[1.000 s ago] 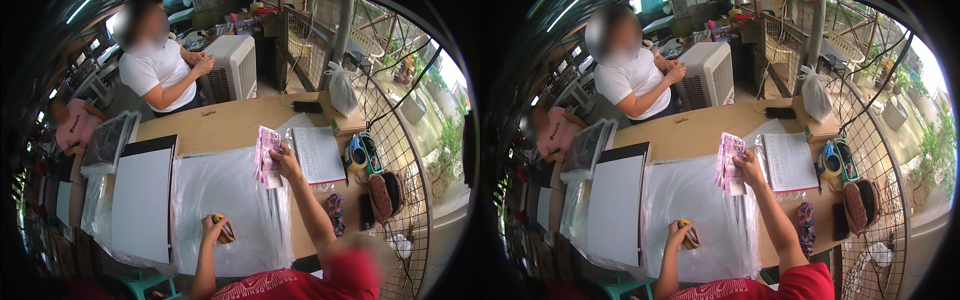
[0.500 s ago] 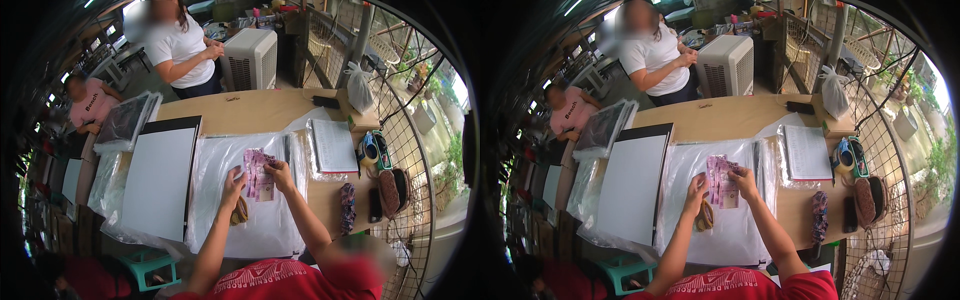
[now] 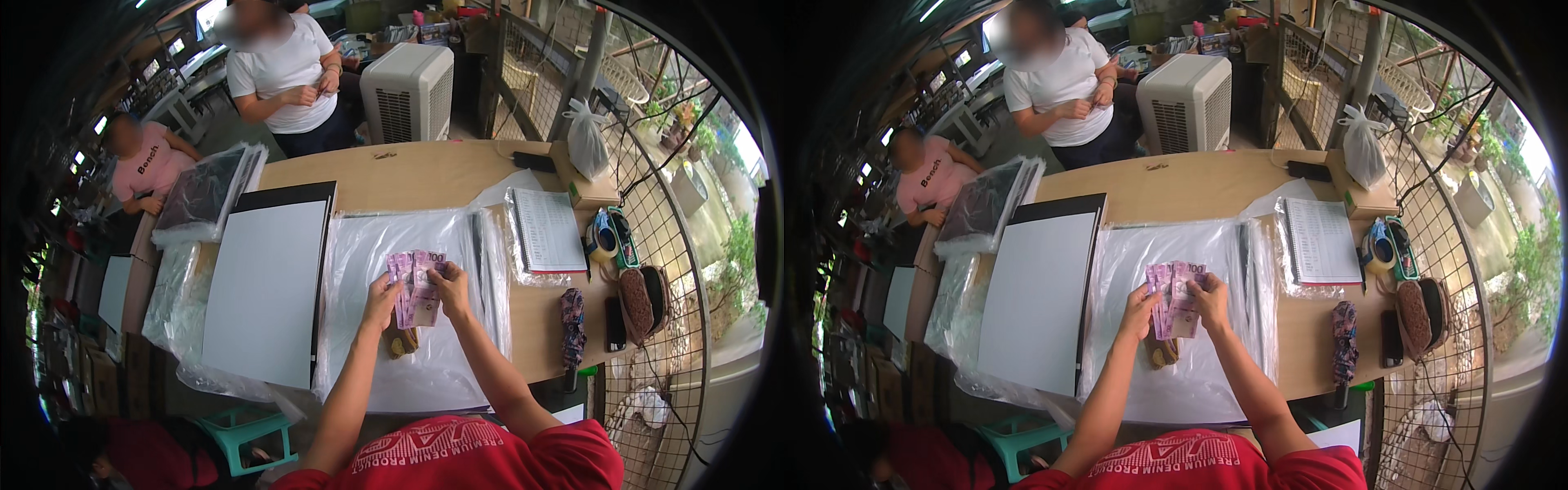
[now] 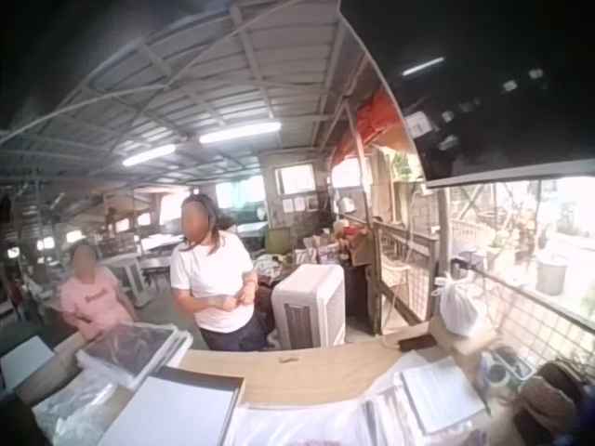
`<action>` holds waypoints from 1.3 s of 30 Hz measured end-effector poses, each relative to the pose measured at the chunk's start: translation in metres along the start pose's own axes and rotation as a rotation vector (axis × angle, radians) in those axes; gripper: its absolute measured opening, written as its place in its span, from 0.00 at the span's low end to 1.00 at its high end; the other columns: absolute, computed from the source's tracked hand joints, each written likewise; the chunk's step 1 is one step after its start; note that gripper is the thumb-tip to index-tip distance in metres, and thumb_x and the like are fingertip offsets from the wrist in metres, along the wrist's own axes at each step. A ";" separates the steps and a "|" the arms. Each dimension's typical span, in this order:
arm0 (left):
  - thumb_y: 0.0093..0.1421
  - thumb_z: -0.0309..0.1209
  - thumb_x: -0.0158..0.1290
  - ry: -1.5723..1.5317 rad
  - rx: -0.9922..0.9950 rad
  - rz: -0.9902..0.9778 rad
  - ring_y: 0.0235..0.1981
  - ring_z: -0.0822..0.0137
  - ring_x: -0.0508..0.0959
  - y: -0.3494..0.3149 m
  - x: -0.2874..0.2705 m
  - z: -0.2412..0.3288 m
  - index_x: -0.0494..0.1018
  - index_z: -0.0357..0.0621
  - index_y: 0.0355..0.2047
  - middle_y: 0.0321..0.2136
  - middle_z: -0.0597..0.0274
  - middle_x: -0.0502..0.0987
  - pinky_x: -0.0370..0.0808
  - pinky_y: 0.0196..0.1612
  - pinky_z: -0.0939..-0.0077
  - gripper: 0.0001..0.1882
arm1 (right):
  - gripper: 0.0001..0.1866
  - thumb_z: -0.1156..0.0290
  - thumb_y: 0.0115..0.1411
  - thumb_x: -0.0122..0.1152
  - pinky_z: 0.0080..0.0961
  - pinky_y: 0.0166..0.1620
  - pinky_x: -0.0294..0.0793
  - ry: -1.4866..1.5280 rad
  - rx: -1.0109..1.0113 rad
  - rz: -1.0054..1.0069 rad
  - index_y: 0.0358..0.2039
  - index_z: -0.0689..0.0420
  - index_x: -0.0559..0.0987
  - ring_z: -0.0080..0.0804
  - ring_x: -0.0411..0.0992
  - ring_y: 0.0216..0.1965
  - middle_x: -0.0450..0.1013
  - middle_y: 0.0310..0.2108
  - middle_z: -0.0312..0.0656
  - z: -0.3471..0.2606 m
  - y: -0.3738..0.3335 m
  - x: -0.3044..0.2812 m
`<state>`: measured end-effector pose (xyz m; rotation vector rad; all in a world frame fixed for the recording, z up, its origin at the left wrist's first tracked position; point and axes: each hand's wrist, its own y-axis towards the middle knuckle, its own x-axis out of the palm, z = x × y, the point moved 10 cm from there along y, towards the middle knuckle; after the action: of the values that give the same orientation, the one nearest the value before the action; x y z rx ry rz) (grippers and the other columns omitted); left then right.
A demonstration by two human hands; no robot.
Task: The person removes protective plastic from black panels, slides them into new plastic bags, and then takes several bank notes from another person, organizing them before placing them into a small brown wallet.
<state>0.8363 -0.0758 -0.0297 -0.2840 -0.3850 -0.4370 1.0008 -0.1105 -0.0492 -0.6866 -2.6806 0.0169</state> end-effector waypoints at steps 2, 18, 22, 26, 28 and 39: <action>0.61 0.23 0.49 0.069 -0.002 0.019 0.33 0.74 0.78 -0.003 -0.009 0.003 0.72 0.35 0.45 0.35 0.61 0.78 0.77 0.37 0.77 0.12 | 0.06 0.78 0.60 0.58 0.18 0.31 0.72 -0.004 0.000 0.028 0.37 0.65 0.77 0.21 0.73 0.29 0.77 0.32 0.39 0.003 -0.001 0.003; 0.58 0.21 0.55 0.207 0.061 0.063 0.30 0.75 0.77 -0.015 -0.016 0.019 0.73 0.36 0.40 0.32 0.62 0.79 0.75 0.35 0.77 0.09 | 0.11 0.77 0.58 0.61 0.23 0.29 0.76 0.214 0.190 -0.031 0.41 0.62 0.73 0.26 0.74 0.29 0.75 0.33 0.40 0.018 -0.025 0.023; 0.58 0.21 0.55 0.253 0.089 0.059 0.29 0.76 0.76 -0.020 -0.010 0.023 0.74 0.35 0.39 0.31 0.63 0.79 0.74 0.34 0.78 0.08 | 0.10 0.79 0.58 0.61 0.23 0.30 0.76 0.196 0.200 -0.022 0.41 0.62 0.74 0.26 0.74 0.30 0.75 0.33 0.41 0.022 -0.025 0.023; 0.59 0.23 0.54 0.311 0.121 0.107 0.28 0.77 0.74 -0.020 -0.017 0.023 0.74 0.37 0.40 0.30 0.65 0.77 0.72 0.31 0.79 0.09 | 0.09 0.81 0.58 0.60 0.24 0.35 0.76 0.307 0.073 -0.028 0.40 0.63 0.75 0.26 0.74 0.32 0.76 0.34 0.41 0.019 -0.023 0.028; 0.60 0.24 0.53 0.362 0.174 0.118 0.28 0.77 0.73 -0.020 -0.019 0.026 0.70 0.38 0.47 0.29 0.65 0.76 0.70 0.30 0.80 0.14 | 0.09 0.82 0.58 0.60 0.24 0.38 0.75 0.306 0.075 0.005 0.40 0.63 0.75 0.25 0.74 0.33 0.76 0.34 0.41 0.020 -0.024 0.025; 0.66 0.26 0.45 0.342 0.135 0.117 0.39 0.72 0.75 -0.024 -0.022 0.011 0.58 0.39 0.59 0.42 0.59 0.74 0.73 0.42 0.78 0.22 | 0.07 0.80 0.58 0.59 0.23 0.39 0.74 0.313 0.045 0.071 0.38 0.63 0.76 0.24 0.74 0.33 0.77 0.34 0.40 0.031 -0.034 0.029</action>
<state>0.8039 -0.0852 -0.0249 -0.0963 -0.0620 -0.3346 0.9504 -0.1250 -0.0649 -0.7064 -2.3501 -0.0102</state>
